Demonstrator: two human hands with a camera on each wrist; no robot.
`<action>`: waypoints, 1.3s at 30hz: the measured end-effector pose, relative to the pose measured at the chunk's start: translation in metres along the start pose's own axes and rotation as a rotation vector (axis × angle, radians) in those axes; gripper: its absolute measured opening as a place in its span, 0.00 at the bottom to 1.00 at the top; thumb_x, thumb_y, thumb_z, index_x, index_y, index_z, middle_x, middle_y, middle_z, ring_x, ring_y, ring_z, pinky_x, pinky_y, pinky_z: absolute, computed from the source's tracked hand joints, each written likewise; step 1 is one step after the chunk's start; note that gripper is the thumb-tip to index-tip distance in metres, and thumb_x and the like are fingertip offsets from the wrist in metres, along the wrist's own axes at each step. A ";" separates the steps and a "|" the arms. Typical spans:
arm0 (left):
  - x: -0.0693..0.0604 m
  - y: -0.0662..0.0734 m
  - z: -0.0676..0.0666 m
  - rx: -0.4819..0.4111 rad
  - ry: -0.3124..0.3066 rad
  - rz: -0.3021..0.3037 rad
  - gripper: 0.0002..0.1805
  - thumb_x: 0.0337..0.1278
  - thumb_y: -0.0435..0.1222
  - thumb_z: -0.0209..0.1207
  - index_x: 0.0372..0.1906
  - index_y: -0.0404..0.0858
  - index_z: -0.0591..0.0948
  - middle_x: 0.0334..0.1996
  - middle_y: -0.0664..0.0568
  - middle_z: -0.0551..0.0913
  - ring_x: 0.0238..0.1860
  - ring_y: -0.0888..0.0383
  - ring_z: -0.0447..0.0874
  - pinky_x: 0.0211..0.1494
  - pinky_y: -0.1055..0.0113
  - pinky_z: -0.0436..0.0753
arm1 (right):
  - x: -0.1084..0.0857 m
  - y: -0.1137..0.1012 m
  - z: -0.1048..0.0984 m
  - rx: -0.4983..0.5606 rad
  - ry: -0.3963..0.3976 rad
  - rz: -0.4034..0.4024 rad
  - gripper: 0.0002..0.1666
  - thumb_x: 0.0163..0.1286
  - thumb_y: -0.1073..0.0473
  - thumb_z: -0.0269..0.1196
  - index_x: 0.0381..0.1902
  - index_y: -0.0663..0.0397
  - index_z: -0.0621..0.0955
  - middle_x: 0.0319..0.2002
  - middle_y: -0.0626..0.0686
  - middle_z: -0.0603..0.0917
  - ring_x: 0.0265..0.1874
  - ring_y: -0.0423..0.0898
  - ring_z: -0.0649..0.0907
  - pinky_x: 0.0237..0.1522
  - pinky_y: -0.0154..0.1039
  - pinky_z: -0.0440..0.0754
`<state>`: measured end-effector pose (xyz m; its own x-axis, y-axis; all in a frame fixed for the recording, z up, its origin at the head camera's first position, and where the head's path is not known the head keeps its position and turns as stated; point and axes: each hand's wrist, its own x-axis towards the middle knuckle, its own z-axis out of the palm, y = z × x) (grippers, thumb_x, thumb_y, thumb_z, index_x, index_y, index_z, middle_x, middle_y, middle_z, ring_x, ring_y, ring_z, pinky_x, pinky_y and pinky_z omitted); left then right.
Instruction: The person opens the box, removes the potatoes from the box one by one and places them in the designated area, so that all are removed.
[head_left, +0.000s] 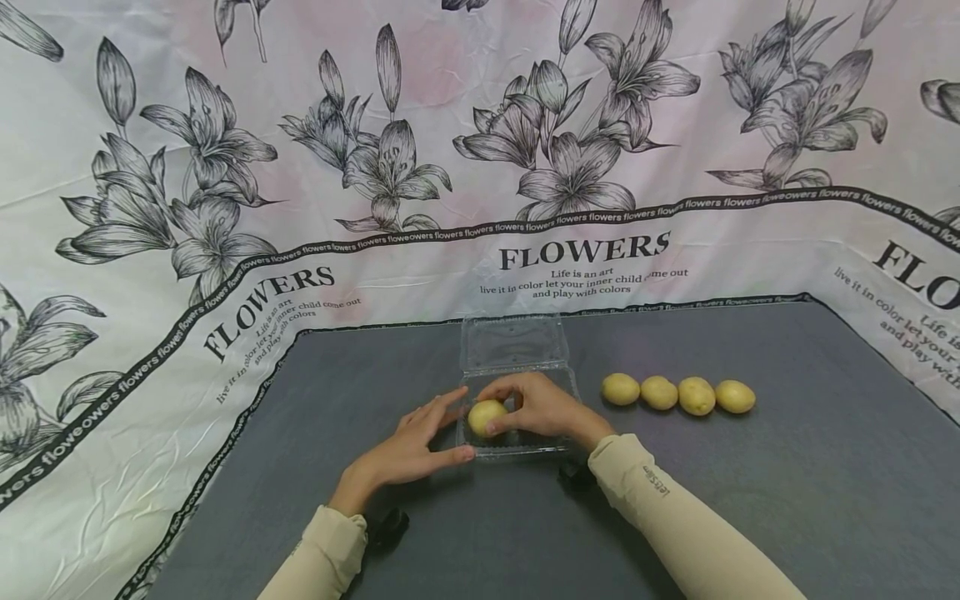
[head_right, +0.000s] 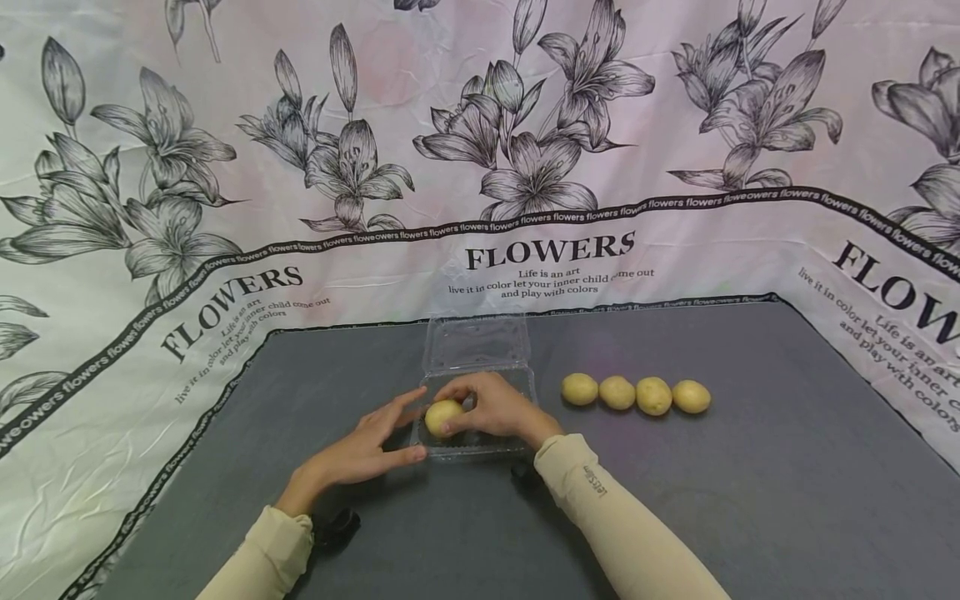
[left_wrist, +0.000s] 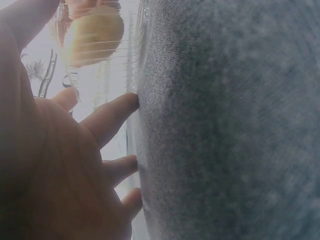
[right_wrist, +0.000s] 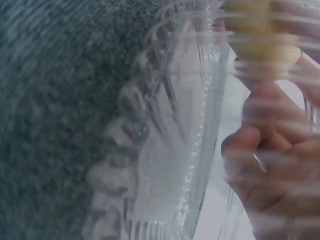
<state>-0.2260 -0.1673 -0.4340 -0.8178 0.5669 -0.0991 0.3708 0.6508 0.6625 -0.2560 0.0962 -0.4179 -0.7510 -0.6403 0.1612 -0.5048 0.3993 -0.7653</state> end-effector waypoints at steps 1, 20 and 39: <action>0.000 0.000 0.000 0.001 0.000 0.002 0.51 0.65 0.64 0.59 0.83 0.62 0.44 0.79 0.59 0.62 0.84 0.51 0.40 0.81 0.36 0.38 | 0.000 0.000 -0.001 0.003 0.001 -0.002 0.23 0.64 0.55 0.74 0.57 0.52 0.86 0.48 0.50 0.90 0.39 0.46 0.84 0.38 0.36 0.82; 0.000 0.001 0.001 0.008 0.011 -0.009 0.50 0.65 0.62 0.59 0.83 0.61 0.45 0.79 0.58 0.63 0.84 0.50 0.45 0.81 0.36 0.40 | -0.015 -0.002 -0.009 0.009 0.040 0.014 0.27 0.65 0.51 0.73 0.61 0.51 0.84 0.52 0.51 0.88 0.24 0.42 0.80 0.30 0.38 0.82; 0.001 -0.002 0.001 0.020 0.015 0.024 0.51 0.65 0.62 0.59 0.83 0.60 0.44 0.79 0.58 0.62 0.83 0.52 0.48 0.80 0.36 0.41 | -0.033 0.001 -0.019 0.036 0.119 -0.022 0.27 0.63 0.52 0.74 0.60 0.52 0.84 0.51 0.52 0.88 0.17 0.38 0.74 0.24 0.35 0.77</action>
<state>-0.2275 -0.1676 -0.4360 -0.8151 0.5749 -0.0719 0.3992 0.6472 0.6495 -0.2401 0.1300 -0.4121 -0.7861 -0.5656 0.2492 -0.5075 0.3606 -0.7825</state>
